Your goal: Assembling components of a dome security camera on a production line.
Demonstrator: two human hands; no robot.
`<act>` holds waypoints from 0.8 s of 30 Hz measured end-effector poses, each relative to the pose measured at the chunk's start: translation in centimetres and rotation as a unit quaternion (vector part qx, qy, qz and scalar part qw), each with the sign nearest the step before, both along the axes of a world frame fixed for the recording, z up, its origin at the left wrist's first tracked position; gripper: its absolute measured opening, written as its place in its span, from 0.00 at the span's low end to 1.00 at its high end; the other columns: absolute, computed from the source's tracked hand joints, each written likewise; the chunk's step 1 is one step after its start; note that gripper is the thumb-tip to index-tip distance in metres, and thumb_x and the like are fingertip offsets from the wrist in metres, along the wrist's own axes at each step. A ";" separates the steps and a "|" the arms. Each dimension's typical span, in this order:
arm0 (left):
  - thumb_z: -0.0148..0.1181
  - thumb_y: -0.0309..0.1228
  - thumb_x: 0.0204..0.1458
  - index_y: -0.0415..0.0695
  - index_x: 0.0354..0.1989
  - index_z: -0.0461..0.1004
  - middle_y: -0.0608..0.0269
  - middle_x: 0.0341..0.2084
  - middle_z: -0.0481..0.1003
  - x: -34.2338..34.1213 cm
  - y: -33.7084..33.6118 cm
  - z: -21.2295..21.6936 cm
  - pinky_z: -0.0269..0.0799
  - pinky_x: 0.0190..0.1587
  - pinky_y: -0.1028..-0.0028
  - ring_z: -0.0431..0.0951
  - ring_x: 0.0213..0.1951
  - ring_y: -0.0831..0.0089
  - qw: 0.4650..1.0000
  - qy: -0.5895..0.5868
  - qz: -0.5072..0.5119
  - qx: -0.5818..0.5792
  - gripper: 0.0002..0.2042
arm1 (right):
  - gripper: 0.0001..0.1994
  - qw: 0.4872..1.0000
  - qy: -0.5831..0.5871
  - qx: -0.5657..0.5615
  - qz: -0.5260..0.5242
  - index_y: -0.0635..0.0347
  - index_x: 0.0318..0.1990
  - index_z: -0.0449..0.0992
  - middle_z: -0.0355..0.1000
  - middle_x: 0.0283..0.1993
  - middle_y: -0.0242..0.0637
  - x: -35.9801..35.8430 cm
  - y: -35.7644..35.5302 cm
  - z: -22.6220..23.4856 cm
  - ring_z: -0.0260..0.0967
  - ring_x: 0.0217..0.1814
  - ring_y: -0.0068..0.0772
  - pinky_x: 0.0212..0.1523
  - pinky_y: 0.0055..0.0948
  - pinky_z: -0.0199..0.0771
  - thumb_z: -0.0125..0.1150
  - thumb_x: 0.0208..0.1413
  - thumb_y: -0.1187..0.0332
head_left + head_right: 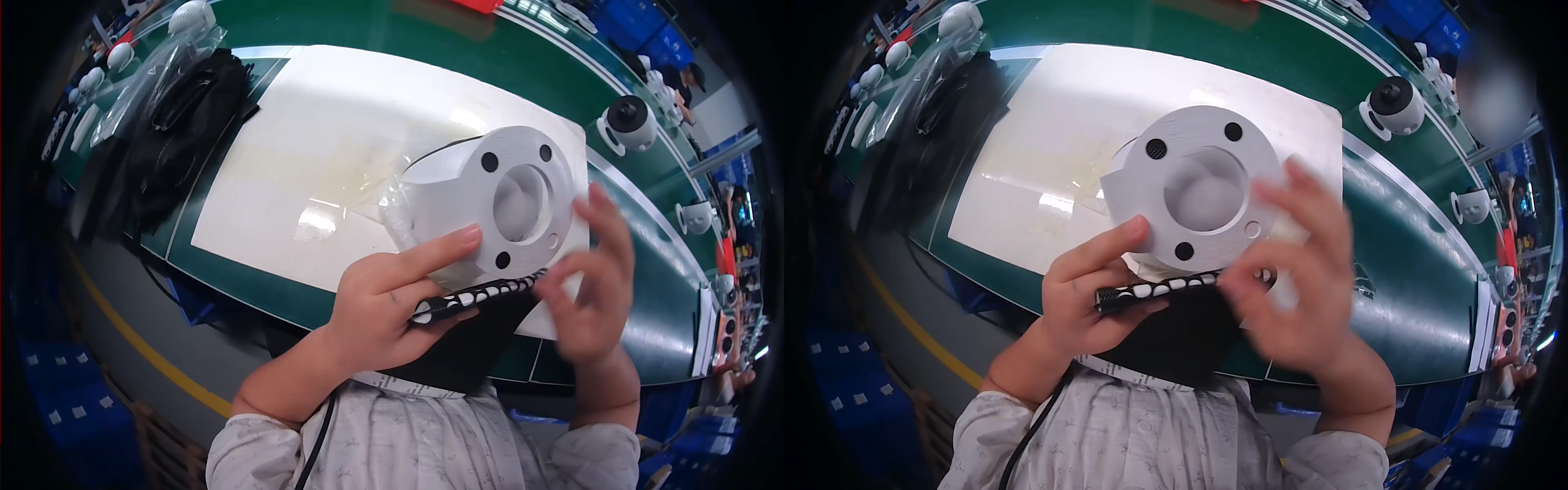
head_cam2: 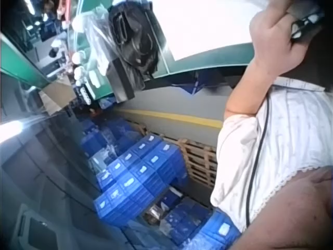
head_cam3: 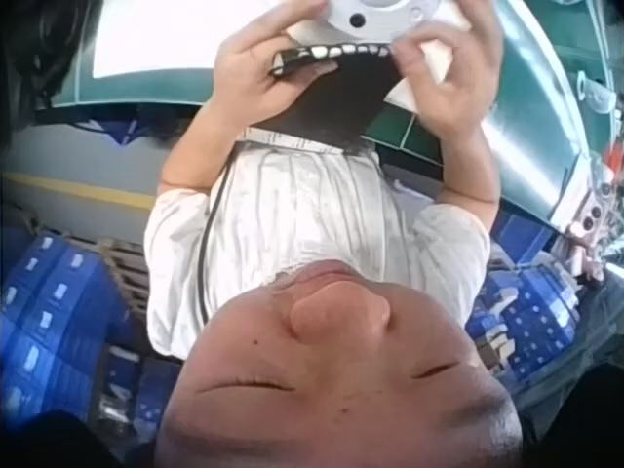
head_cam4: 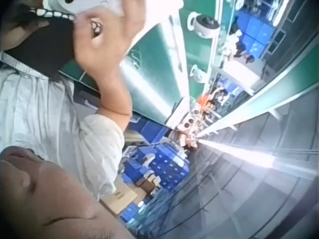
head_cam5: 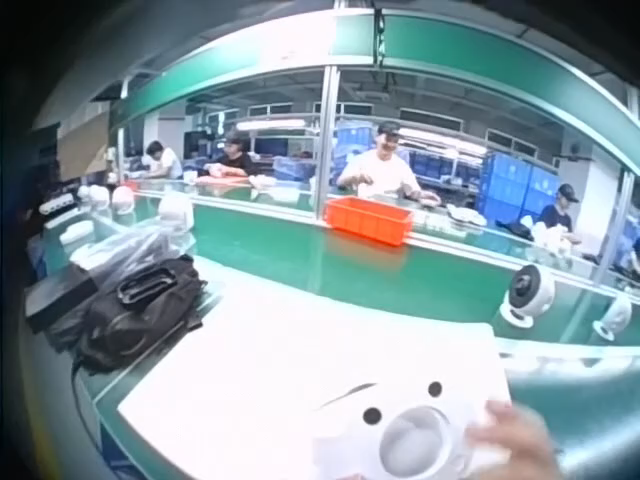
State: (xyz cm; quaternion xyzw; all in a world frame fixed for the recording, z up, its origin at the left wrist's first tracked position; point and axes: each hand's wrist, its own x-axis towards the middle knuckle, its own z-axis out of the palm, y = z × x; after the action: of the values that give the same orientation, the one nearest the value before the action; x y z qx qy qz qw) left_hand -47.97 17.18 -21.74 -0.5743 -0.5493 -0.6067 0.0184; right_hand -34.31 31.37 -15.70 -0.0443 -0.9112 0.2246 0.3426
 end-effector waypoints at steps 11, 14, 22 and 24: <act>0.64 0.23 0.27 0.39 0.22 0.71 0.56 0.43 0.69 0.4 0.6 -0.3 0.66 0.25 0.79 0.73 0.24 0.70 0.999 -0.019 0.024 -0.007 0.10 | 0.06 0.997 -0.050 0.011 -0.058 0.59 0.29 0.70 0.62 0.50 0.44 0.4 1.7 0.0 0.53 0.57 0.45 0.55 0.38 0.48 0.56 0.41 0.74; 0.65 0.23 0.27 0.39 0.23 0.72 0.56 0.43 0.69 0.2 0.6 -0.4 0.66 0.25 0.79 0.72 0.23 0.70 1.000 0.005 0.024 -0.004 0.11 | 0.08 0.969 -0.110 0.208 -0.078 0.60 0.32 0.72 0.62 0.49 0.43 1.2 1.3 0.5 0.57 0.53 0.42 0.53 0.37 0.49 0.56 0.40 0.73; 0.64 0.22 0.26 0.39 0.20 0.72 0.55 0.43 0.69 0.2 1.1 -0.4 0.66 0.26 0.79 0.71 0.22 0.71 0.999 0.011 0.037 -0.017 0.09 | 0.20 0.911 -0.038 -0.411 0.017 0.63 0.46 0.63 0.65 0.43 0.36 0.3 3.9 -2.5 0.60 0.47 0.29 0.45 0.26 0.58 0.56 0.43 0.70; 0.64 0.23 0.26 0.39 0.20 0.72 0.55 0.43 0.69 0.2 1.2 -0.5 0.66 0.25 0.78 0.71 0.22 0.70 0.999 0.004 0.033 -0.014 0.09 | 0.21 0.867 -0.049 -0.493 0.048 0.65 0.48 0.60 0.65 0.41 0.35 -0.7 3.2 -1.9 0.60 0.45 0.23 0.44 0.25 0.61 0.56 0.46 0.69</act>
State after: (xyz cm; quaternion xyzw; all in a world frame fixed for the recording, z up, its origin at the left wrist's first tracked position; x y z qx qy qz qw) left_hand -47.75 18.41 -22.26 -0.5585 -0.5763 -0.5957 0.0329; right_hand -35.05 34.57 -17.60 -0.1743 -0.6982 0.6586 0.2200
